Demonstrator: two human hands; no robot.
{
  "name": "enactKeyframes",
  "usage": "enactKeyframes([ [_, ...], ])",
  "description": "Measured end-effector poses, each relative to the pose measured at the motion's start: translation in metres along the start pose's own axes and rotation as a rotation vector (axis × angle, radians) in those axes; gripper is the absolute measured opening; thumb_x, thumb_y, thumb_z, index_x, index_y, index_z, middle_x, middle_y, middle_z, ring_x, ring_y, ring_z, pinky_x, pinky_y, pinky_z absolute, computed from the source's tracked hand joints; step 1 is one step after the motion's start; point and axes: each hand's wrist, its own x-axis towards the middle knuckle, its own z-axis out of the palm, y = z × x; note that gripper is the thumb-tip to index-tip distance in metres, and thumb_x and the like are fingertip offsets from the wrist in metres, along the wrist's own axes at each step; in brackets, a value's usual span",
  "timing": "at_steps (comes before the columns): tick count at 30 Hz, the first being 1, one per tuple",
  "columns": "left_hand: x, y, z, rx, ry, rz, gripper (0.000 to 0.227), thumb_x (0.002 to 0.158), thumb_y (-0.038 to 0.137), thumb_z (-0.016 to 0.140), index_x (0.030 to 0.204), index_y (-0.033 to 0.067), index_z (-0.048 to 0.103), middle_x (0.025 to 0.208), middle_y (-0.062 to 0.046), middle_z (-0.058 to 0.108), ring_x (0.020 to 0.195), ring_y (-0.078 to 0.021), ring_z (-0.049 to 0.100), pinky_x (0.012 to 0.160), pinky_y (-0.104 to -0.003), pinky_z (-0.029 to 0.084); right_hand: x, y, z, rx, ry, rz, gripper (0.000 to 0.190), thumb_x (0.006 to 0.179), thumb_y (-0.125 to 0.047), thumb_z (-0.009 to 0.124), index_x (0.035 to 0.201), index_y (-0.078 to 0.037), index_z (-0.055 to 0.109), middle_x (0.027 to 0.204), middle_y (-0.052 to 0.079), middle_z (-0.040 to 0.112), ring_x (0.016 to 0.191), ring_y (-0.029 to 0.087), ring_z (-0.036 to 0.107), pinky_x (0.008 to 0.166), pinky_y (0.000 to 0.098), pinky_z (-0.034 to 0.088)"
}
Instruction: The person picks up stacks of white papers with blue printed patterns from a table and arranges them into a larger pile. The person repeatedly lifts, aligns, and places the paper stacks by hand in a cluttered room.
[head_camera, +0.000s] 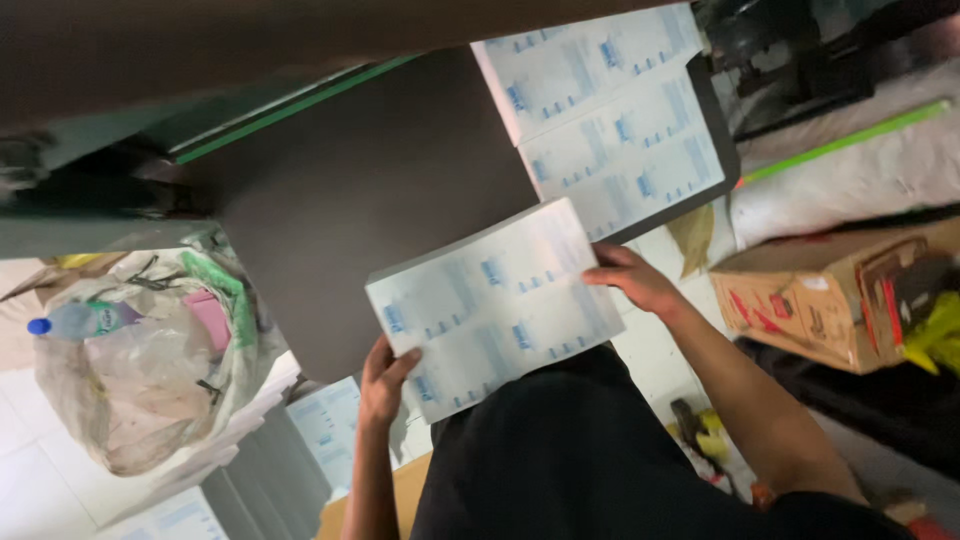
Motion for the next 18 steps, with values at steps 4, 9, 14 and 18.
enactKeyframes([
  [4, 0.013, 0.005, 0.116, 0.016, -0.006, 0.083, 0.048, 0.081, 0.012, 0.076, 0.126, -0.0026, 0.065, 0.108, -0.022, 0.070, 0.099, -0.0342, 0.071, 0.080, -0.051, 0.059, 0.009, 0.018, -0.120, -0.024, 0.068, -0.075, 0.052, 0.078, -0.015, 0.081, 0.127, -0.003, 0.071, 0.116, 0.014, 0.071, 0.104, 0.029, 0.067, 0.090, 0.0444, 0.054],
  [9, 0.031, 0.072, 0.265, 0.125, 0.082, 0.073, 0.056, 0.076, 0.032, 0.083, 0.116, -0.0039, 0.068, 0.092, -0.022, 0.065, 0.086, -0.0319, 0.062, 0.074, -0.046, 0.053, 0.006, -0.048, -0.207, -0.126, 0.277, -0.317, 0.041, 0.076, -0.015, 0.083, 0.116, -0.006, 0.075, 0.110, 0.012, 0.072, 0.105, 0.022, 0.066, 0.097, 0.0369, 0.052],
  [14, 0.087, 0.060, 0.311, 0.107, 0.208, 0.112, 0.052, 0.075, 0.032, 0.086, 0.112, -0.0021, 0.072, 0.091, -0.020, 0.067, 0.089, -0.0259, 0.061, 0.076, -0.044, 0.053, 0.047, -0.068, -0.271, -0.184, 0.309, -0.357, 0.044, 0.078, -0.023, 0.083, 0.118, -0.005, 0.075, 0.105, 0.014, 0.069, 0.100, 0.025, 0.062, 0.093, 0.0396, 0.049],
  [18, 0.148, 0.028, 0.324, 0.104, 0.420, -0.020, 0.050, 0.066, 0.045, 0.094, 0.096, 0.0080, 0.079, 0.068, -0.009, 0.064, 0.060, -0.0186, 0.060, 0.052, -0.031, 0.044, 0.114, -0.040, -0.274, -0.214, 0.358, -0.274, 0.047, 0.078, -0.038, 0.086, 0.113, -0.009, 0.077, 0.108, 0.013, 0.073, 0.102, 0.027, 0.064, 0.088, 0.0402, 0.048],
])
